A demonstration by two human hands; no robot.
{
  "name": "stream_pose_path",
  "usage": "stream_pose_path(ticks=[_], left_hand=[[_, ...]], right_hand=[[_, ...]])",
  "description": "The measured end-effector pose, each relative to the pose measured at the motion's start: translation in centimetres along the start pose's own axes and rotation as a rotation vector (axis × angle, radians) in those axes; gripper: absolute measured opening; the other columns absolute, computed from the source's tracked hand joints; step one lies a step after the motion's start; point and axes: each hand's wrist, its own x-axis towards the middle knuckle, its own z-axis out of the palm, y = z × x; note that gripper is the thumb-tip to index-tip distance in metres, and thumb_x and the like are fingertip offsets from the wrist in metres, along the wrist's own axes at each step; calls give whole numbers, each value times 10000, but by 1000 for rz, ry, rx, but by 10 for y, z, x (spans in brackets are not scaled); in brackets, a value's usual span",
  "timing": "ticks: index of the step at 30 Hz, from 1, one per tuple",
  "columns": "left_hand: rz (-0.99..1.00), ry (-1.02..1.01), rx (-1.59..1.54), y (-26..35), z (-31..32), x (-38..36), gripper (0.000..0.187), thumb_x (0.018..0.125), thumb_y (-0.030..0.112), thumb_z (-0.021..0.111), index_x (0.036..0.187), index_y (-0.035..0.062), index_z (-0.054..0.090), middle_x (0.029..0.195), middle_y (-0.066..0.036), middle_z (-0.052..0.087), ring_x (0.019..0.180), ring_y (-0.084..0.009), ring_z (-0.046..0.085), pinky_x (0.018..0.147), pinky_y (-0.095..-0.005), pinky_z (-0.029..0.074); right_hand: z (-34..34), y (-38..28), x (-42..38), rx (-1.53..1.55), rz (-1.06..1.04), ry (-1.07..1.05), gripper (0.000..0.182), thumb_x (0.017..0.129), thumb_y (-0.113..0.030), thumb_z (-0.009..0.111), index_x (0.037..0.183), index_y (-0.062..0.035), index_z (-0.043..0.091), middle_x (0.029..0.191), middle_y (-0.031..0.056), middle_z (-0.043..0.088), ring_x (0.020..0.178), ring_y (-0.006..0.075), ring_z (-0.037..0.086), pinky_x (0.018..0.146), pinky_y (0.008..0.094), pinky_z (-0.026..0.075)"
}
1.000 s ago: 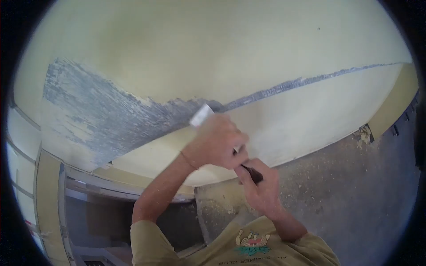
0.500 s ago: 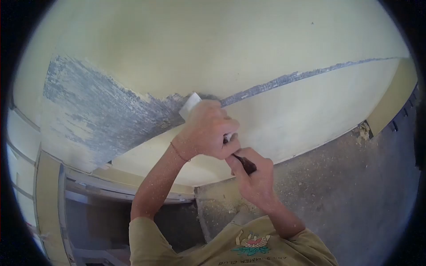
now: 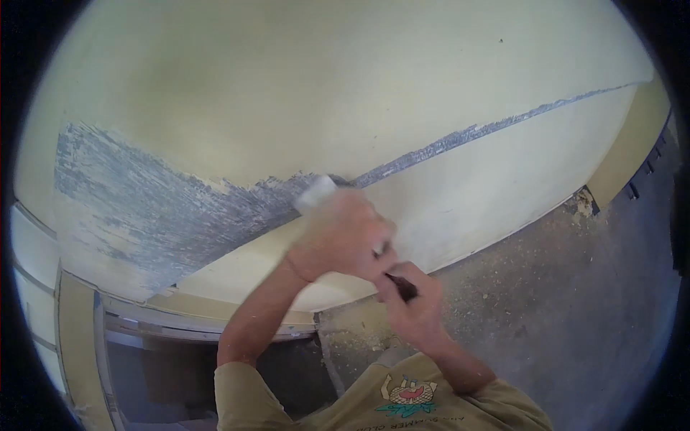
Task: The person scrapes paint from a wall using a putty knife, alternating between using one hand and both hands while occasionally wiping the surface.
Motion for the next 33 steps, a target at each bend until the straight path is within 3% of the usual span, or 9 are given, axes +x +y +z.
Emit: stream_pose_path(ticks=[6,8,14,16,17,20,24,29,33], left_hand=[[-9,-186,52,10,-3,7,218,621,240,639,495,98,532,458,-111,492,446,-317,515,478,-415,402],[-39,-133,26,2,-18,8,219,625,243,635,495,98,535,454,-116,488,445,-322,515,475,-417,403],[-40,-166,35,7,-8,7,225,617,259,647,501,95,544,464,-123,492,444,-342,514,470,-428,409],[-49,-54,57,3,-19,6,201,648,200,655,526,120,518,466,-78,482,450,-290,509,480,-404,398],[-89,-121,67,9,-31,8,218,655,213,658,527,117,510,478,-81,495,451,-300,502,478,-401,394],[-68,-121,58,10,-13,3,226,641,191,668,514,115,497,460,-59,478,434,-277,484,475,-376,382],[-108,-16,63,1,-31,1,249,641,249,648,488,104,514,446,-105,473,423,-314,459,476,-390,392],[-44,-90,40,2,-22,-1,251,645,258,655,491,110,525,456,-112,485,441,-325,490,483,-405,406],[-60,-121,119,5,-27,0,164,672,195,668,549,123,587,487,-58,517,469,-259,537,499,-368,413]], right_hand=[[-1,-11,2,66,64,-12,92,913,-68,666,927,18,635,633,24,561,595,32,454,517,236,396],[3,-5,7,32,-36,-7,103,931,-73,645,885,2,592,641,25,597,551,34,505,484,218,383],[-3,-7,-1,69,99,-42,89,927,-69,647,900,4,604,638,21,594,556,34,497,489,219,385],[11,-11,5,41,16,-11,95,922,-73,654,911,15,620,629,33,573,577,34,475,503,227,389],[15,-13,3,19,-43,21,106,918,-77,661,922,27,637,619,46,552,598,34,452,518,234,393],[1,-8,2,71,35,-33,107,913,-72,668,920,30,636,622,56,553,596,38,454,520,235,392],[9,-7,11,26,-62,-20,104,910,-68,672,921,30,638,626,58,555,596,40,450,518,240,393],[8,-8,3,84,-4,-52,83,935,-53,635,902,20,617,655,15,579,585,41,495,522,219,395],[24,-7,1,127,-84,-1,87,936,-51,633,881,13,609,655,12,578,581,37,489,520,217,391]])
